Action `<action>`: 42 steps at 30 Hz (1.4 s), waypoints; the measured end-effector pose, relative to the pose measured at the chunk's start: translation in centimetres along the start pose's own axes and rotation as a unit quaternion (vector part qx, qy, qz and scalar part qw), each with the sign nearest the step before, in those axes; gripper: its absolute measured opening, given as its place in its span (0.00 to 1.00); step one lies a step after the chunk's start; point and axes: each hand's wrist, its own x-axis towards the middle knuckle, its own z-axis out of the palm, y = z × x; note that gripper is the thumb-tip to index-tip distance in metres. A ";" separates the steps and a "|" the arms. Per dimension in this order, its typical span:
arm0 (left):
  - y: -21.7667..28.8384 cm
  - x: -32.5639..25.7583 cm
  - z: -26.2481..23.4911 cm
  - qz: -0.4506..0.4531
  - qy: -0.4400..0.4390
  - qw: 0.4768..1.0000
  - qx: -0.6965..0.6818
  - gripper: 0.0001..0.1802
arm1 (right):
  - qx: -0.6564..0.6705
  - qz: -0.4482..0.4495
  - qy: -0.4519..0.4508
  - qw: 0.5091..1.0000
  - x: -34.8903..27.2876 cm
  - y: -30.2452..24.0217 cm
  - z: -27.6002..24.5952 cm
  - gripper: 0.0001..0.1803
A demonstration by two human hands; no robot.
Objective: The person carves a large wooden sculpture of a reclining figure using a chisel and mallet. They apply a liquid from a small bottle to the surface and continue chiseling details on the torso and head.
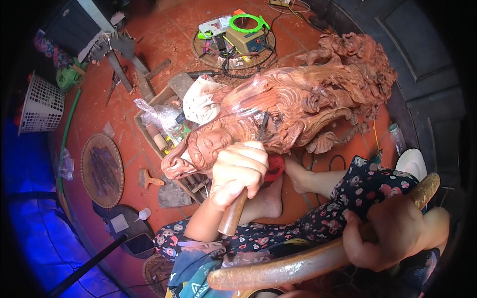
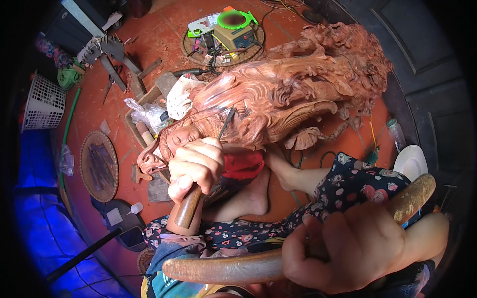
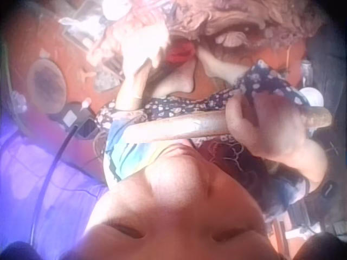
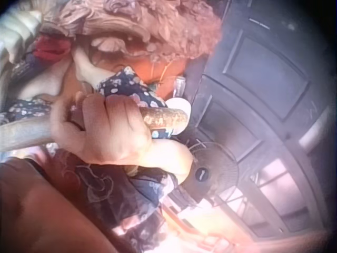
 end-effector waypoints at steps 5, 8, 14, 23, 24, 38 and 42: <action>0.9 0.4 0.0 -0.017 0.019 1.000 0.013 0.22 | 0.009 0.021 -0.027 0.999 0.1 -0.3 0.2 0.10; 1.5 0.8 0.7 -0.040 0.095 0.995 -0.004 0.21 | 0.022 0.060 -0.008 0.998 0.1 -0.6 0.7 0.06; 4.4 2.1 0.6 0.127 0.028 0.991 0.044 0.20 | 0.069 0.010 -0.030 0.997 -0.5 1.3 0.3 0.06; 5.2 0.5 3.8 -0.040 -0.163 0.838 0.520 0.30 | 0.110 -0.084 -0.094 0.986 -1.9 5.2 4.0 0.08; 5.1 0.8 4.1 -0.095 -0.180 0.832 0.516 0.24 | 0.115 -0.085 -0.109 0.984 -2.2 5.5 4.3 0.08; -1.3 -2.6 7.8 -0.067 -0.219 0.881 0.415 0.14 | 0.158 -0.050 -0.140 0.976 -4.6 5.4 7.0 0.12; -2.2 -2.2 7.1 -0.025 -0.180 0.897 0.404 0.12 | 0.154 -0.048 -0.151 0.975 -4.7 5.3 7.0 0.14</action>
